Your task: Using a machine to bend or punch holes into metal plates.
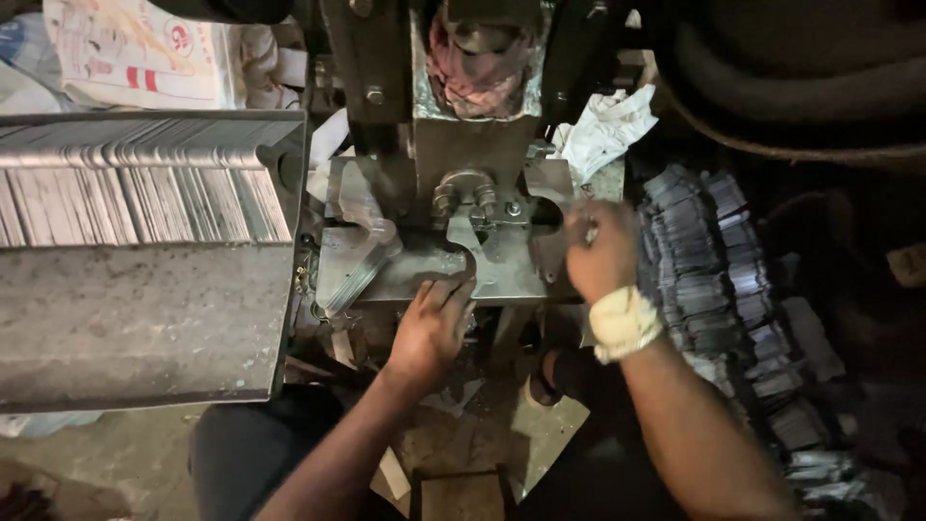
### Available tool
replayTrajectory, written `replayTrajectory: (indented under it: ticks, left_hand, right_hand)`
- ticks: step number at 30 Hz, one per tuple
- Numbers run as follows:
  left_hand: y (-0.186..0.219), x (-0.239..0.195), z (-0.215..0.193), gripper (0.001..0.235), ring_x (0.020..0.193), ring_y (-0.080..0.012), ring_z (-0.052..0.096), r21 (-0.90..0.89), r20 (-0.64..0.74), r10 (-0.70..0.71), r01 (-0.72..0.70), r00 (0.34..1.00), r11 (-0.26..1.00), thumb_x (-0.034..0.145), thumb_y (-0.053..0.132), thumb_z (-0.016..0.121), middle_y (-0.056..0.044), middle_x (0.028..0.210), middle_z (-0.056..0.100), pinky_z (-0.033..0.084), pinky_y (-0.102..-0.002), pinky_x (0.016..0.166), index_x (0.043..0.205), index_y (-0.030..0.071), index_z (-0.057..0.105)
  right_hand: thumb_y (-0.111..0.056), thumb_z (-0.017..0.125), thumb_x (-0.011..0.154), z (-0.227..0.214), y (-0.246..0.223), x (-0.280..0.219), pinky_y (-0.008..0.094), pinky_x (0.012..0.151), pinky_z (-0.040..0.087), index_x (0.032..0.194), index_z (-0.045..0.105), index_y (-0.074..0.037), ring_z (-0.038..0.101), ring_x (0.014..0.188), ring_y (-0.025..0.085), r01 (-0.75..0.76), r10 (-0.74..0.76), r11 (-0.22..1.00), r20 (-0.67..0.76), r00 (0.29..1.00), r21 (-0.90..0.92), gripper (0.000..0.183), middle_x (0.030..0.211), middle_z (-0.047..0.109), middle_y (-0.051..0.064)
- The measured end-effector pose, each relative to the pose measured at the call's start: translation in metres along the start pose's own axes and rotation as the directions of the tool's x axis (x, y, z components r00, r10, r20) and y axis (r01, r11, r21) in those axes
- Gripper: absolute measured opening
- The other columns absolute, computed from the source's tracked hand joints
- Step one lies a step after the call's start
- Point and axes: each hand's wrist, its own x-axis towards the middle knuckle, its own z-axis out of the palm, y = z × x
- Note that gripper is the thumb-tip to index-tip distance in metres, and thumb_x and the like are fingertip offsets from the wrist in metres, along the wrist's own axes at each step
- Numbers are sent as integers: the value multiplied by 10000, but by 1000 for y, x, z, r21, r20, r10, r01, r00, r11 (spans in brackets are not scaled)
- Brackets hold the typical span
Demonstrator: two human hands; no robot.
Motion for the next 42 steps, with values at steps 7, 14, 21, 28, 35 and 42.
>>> replayTrajectory:
  ticks: [7, 14, 21, 28, 35, 42]
  left_hand:
    - [-2, 3, -5, 353, 1114, -382, 618, 70, 47, 131, -134, 990, 989, 929, 118, 655, -191, 1183, 674, 470, -469, 1057, 1260, -6, 670]
    - [18, -1, -54, 363, 1126, -392, 641, -12, 91, 178, -178, 980, 984, 886, 142, 692, -178, 1240, 682, 527, -461, 996, 1238, 54, 675]
    - [2, 26, -124, 532, 1082, -366, 657, 71, 192, -432, 426, 881, 902, 913, 180, 625, -154, 1203, 682, 533, -460, 933, 1444, 157, 613]
    - [-69, 11, -100, 424, 1205, -425, 589, 294, 18, -253, 237, 967, 926, 891, 128, 630, -231, 1304, 631, 469, -494, 1035, 1294, -5, 641]
    - [-77, 6, -92, 397, 1230, -408, 627, 443, -46, 86, -57, 995, 895, 858, 59, 597, -224, 1257, 651, 479, -517, 1132, 1241, -35, 640]
    - [-7, 20, -125, 402, 1083, -404, 652, 84, 53, -263, 258, 963, 963, 889, 92, 618, -229, 1187, 663, 536, -466, 947, 1281, 49, 696]
  right_hand:
    - [-75, 680, 847, -11, -78, -42, 457, 1054, 467, 1308, 682, -109, 548, 1259, 385, 9, -128, 966, 445, 886, 260, 462, 1388, 580, 153]
    - [-182, 745, 867, -39, -90, -35, 503, 1035, 451, 1168, 733, -118, 554, 1242, 389, 359, -469, 879, 432, 770, 315, 308, 1388, 598, 175]
    - [-231, 643, 1000, -11, -80, -47, 408, 771, 582, 1041, 730, -36, 725, 804, 258, -287, -126, 833, 668, 733, 472, 218, 873, 750, 94]
    - [-263, 585, 1043, 90, -43, -52, 344, 608, 533, 1017, 710, -2, 679, 693, 158, -921, 321, 197, 866, 384, 336, 291, 820, 738, 66]
    - [-239, 599, 1059, 86, -48, -47, 343, 653, 567, 1000, 697, 32, 689, 731, 219, -893, 265, 156, 853, 449, 421, 293, 871, 764, 118]
    - [-257, 554, 1025, 85, -45, -47, 355, 663, 592, 1028, 642, -2, 715, 753, 217, -928, 152, -30, 920, 362, 370, 269, 873, 767, 109]
